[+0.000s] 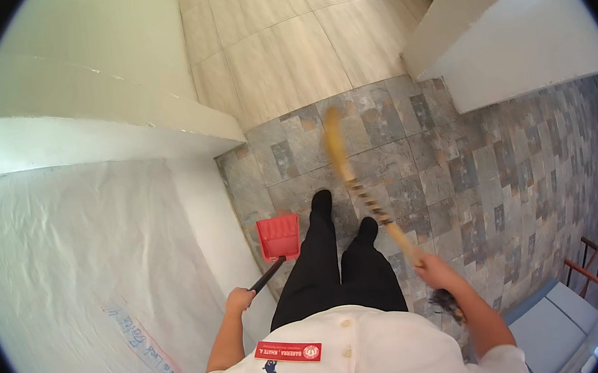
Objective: The person sweeps a tiled floor with a broom and dustpan, moving around furniture and equipment. They reposition a chair and a blue basket to access areas underneath, then continue sweeping the floor.
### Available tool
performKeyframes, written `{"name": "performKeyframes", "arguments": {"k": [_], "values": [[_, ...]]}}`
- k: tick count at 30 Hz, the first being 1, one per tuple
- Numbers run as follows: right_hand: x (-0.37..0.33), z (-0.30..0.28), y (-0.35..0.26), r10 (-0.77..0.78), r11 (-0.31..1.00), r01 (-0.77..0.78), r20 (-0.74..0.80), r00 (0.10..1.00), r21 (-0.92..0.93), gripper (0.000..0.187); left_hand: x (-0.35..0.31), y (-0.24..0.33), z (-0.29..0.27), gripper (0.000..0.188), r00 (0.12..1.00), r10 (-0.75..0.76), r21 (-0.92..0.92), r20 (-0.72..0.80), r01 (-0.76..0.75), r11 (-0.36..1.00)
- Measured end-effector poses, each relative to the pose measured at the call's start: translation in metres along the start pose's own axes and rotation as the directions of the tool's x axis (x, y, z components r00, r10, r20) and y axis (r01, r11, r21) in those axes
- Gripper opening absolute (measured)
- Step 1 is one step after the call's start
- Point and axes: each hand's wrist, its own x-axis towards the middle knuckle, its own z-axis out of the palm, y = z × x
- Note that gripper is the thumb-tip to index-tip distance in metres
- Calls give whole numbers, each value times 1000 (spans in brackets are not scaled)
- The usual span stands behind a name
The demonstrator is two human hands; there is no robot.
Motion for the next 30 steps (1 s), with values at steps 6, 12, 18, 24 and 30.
{"name": "performKeyframes", "arguments": {"k": [6,12,18,24,30], "values": [[214,109,-140,-497,824,559,354,792,-95,29,12,-5,-46,34,997,-70,42,29,68,997],[379,180,-208,-393,832,518,448,803,-198,27,-24,5,-68,37,989,-109,199,-101,128,972],[304,123,-137,-102,709,-230,420,902,667,7,-14,10,-84,37,989,-92,198,-118,114,974],[181,83,-177,-102,920,28,171,980,390,40,17,-5,-91,36,997,1,196,-72,13,981],[271,53,-215,-359,809,255,103,928,530,27,16,8,-106,35,998,-29,33,47,27,999]]}}
